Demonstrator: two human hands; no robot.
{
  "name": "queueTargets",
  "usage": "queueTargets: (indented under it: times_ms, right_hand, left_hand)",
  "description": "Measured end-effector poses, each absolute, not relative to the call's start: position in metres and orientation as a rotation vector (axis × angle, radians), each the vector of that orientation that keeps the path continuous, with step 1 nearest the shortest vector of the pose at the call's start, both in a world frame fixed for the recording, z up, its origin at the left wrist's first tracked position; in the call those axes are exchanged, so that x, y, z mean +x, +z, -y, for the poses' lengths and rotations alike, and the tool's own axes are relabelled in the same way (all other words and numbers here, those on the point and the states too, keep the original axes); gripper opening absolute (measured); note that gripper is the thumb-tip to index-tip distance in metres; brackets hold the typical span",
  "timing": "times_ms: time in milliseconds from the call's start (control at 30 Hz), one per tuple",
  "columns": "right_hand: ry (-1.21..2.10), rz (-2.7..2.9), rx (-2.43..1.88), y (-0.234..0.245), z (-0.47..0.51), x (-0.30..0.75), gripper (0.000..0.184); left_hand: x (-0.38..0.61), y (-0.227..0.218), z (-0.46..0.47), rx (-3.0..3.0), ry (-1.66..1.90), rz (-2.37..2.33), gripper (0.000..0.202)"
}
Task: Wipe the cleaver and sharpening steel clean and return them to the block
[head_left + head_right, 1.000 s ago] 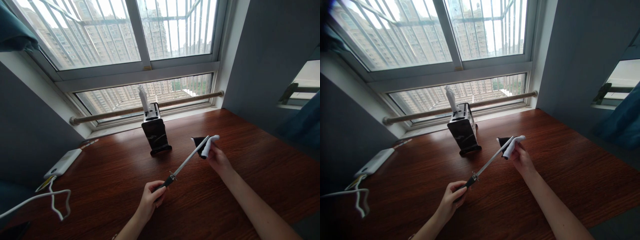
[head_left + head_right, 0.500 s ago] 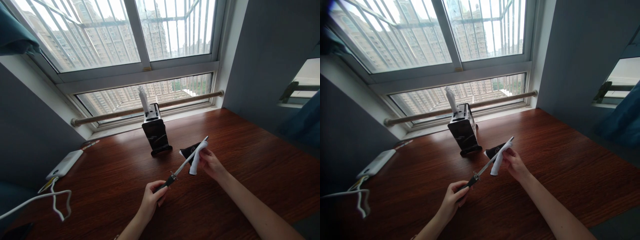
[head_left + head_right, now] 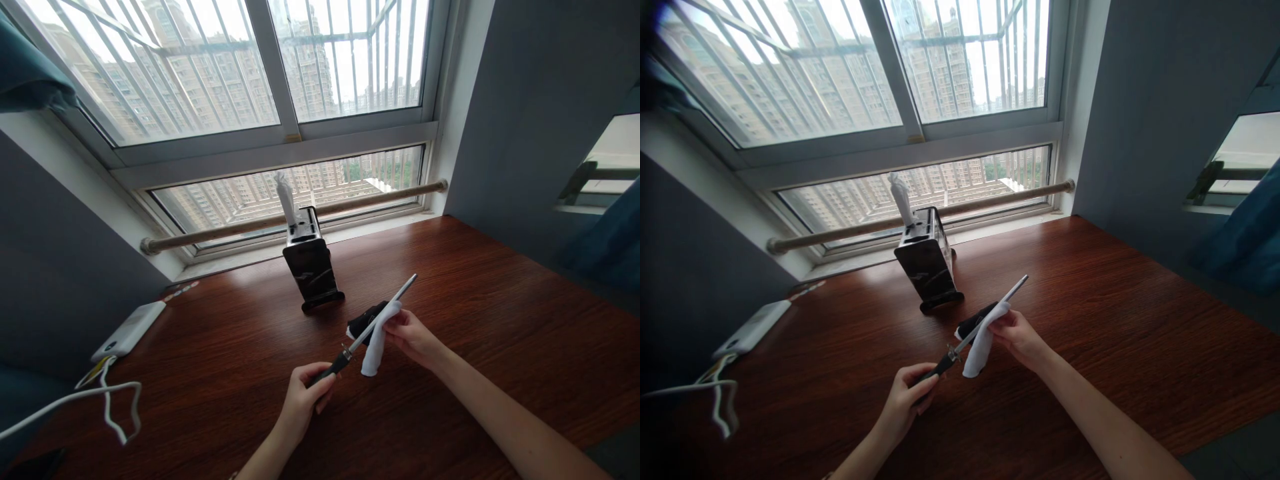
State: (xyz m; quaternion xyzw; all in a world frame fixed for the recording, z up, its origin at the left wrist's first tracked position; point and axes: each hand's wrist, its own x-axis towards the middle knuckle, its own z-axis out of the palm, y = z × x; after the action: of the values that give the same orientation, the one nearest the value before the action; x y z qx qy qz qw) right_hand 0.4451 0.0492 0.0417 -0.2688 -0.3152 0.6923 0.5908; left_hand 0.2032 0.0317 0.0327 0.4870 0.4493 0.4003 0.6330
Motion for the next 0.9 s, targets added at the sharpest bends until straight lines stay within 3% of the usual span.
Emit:
queueTargets:
  times_ms: [300, 500, 900]
  right_hand:
    - [1.698, 0.731, -0.715, 0.034, -0.046, 0.436, 0.034]
    - [1.646, 0.696, -0.657, 0.037, -0.047, 0.439, 0.019]
    - [1.312, 0.363, -0.590, 0.048, -0.065, 0.471, 0.020]
  left_hand:
    - [0.202, 0.030, -0.033, 1.181, 0.892, -1.035, 0.030]
    - [0.203, 0.032, -0.033, 1.189, 0.896, -1.026, 0.030]
    - [0.203, 0.034, -0.032, 1.205, 0.879, -1.026, 0.030]
